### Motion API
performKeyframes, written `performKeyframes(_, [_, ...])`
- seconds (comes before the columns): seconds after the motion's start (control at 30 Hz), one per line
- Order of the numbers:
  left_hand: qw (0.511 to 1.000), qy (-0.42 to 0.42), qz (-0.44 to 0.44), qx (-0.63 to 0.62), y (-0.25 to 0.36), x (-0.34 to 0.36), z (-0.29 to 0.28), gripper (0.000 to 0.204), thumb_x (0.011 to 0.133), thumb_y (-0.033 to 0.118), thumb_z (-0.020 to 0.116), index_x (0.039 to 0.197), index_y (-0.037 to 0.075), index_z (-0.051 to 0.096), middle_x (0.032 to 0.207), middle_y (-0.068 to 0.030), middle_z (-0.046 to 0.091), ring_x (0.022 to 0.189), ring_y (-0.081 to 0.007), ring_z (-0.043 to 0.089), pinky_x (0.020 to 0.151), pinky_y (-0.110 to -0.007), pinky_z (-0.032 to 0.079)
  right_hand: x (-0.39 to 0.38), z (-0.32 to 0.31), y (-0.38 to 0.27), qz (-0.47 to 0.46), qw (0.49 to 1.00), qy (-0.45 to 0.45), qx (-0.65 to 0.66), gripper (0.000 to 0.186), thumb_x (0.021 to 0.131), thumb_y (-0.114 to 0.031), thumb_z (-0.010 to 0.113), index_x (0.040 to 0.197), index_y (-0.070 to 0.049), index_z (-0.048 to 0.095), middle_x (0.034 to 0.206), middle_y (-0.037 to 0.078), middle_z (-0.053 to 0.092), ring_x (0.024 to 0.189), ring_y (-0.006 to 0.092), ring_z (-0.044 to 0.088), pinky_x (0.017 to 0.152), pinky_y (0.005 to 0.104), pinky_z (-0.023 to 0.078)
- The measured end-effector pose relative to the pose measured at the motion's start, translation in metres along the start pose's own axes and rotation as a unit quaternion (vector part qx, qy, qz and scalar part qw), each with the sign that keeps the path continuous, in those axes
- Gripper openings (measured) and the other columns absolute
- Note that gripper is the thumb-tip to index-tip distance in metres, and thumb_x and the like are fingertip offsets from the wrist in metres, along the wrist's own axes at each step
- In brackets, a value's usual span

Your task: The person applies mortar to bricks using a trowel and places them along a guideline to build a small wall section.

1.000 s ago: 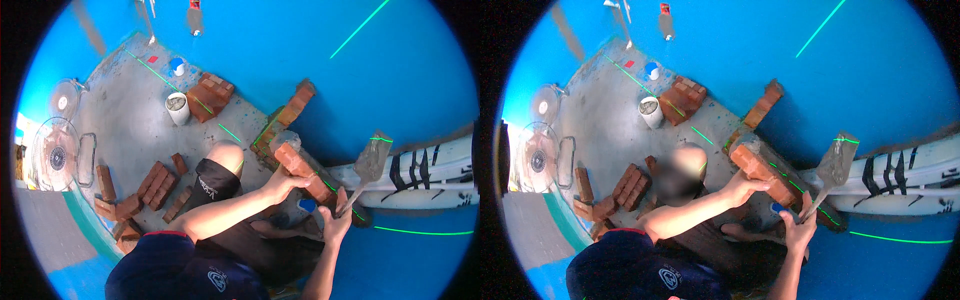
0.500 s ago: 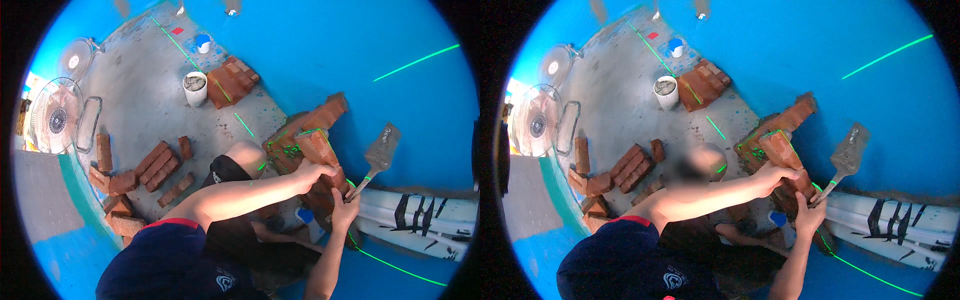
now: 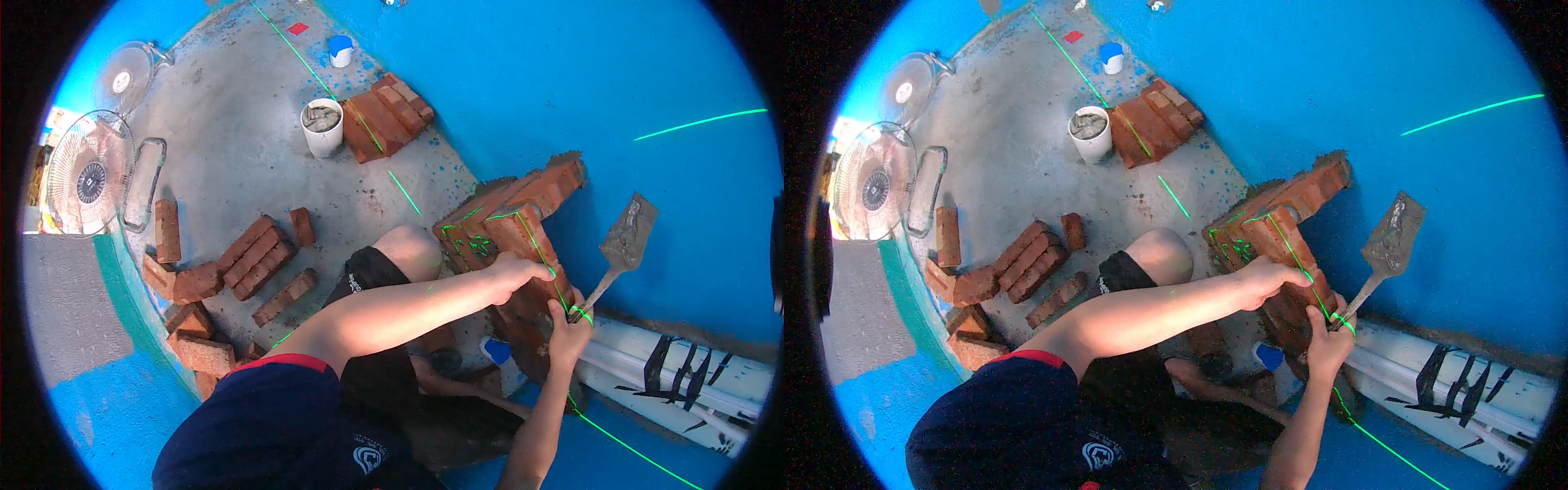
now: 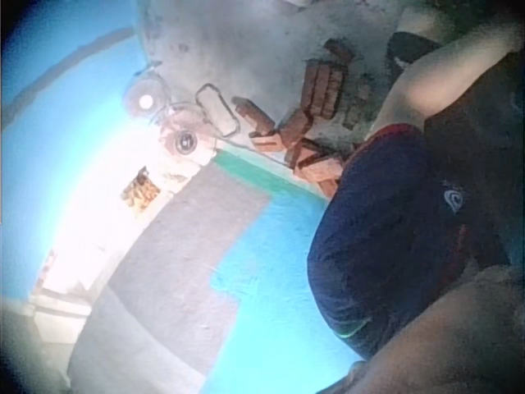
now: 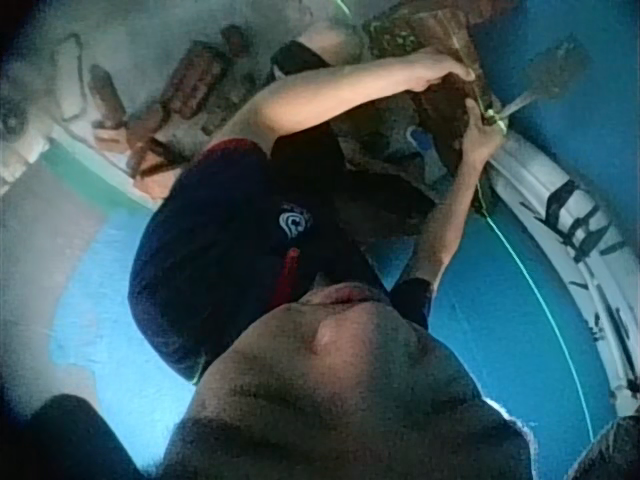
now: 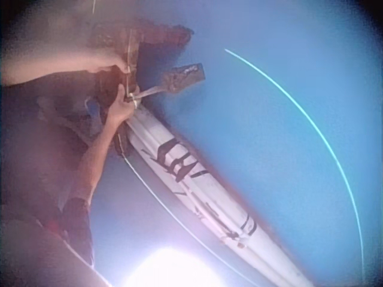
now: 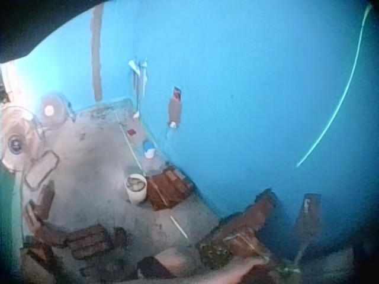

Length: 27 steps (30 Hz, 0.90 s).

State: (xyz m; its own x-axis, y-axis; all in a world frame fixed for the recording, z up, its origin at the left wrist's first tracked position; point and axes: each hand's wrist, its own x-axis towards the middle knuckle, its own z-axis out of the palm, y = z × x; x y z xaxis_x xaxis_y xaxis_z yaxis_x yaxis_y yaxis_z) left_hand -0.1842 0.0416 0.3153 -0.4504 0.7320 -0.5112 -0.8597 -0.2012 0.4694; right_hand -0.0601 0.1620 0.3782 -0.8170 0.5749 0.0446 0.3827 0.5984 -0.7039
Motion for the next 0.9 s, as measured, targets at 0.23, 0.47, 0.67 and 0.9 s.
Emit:
performKeyframes(0.23, [0.994, -0.006, 0.003, 0.11, -0.005, 0.015, -0.006, 0.038, 0.084, 0.027, 0.07, 0.117, 0.009, 0.064, 0.116, -0.0052, 0.062, 0.108, -0.0158, 0.051, 0.091, -0.032, 0.036, 0.004, 0.005, 0.002, 0.013, 1.0, 0.008, 0.005, 0.049, 0.08, -0.009, 0.076, 0.121, 0.007, 0.055, 0.115, 0.011, 0.06, 0.105, 0.0182, 0.055, 0.094, 0.0313, 0.043])
performKeyframes(0.47, [0.98, 0.044, 0.132, 0.145, -0.002, -0.015, -0.014, 0.05, 0.095, 0.043, 0.055, 0.122, 0.002, 0.057, 0.121, -0.0148, 0.06, 0.113, -0.0259, 0.056, 0.095, -0.036, 0.042, 0.003, 0.005, -0.001, 0.029, 0.999, 0.014, -0.031, 0.05, 0.08, -0.007, 0.075, 0.122, 0.008, 0.053, 0.116, 0.012, 0.06, 0.105, 0.018, 0.056, 0.093, 0.0309, 0.044])
performKeyframes(0.67, [0.977, 0.046, 0.114, 0.173, 0.012, -0.028, -0.009, 0.045, 0.097, 0.039, 0.054, 0.123, 0.002, 0.056, 0.117, -0.013, 0.062, 0.11, -0.0251, 0.057, 0.095, -0.037, 0.042, 0.005, 0.006, 0.006, 0.032, 0.999, 0.02, 0.022, 0.05, 0.08, -0.006, 0.075, 0.122, 0.008, 0.052, 0.115, 0.012, 0.06, 0.103, 0.0176, 0.056, 0.093, 0.0299, 0.043])
performKeyframes(0.9, [0.978, 0.041, 0.125, 0.16, 0.011, -0.022, -0.013, 0.044, 0.096, 0.038, 0.055, 0.122, 0.002, 0.056, 0.116, -0.0117, 0.062, 0.109, -0.0243, 0.057, 0.094, -0.037, 0.042, 0.007, 0.006, 0.007, 0.016, 0.999, 0.03, 0.008, 0.047, 0.079, -0.012, 0.078, 0.118, 0.004, 0.058, 0.108, 0.01, 0.06, 0.099, 0.0189, 0.053, 0.089, 0.0309, 0.043])
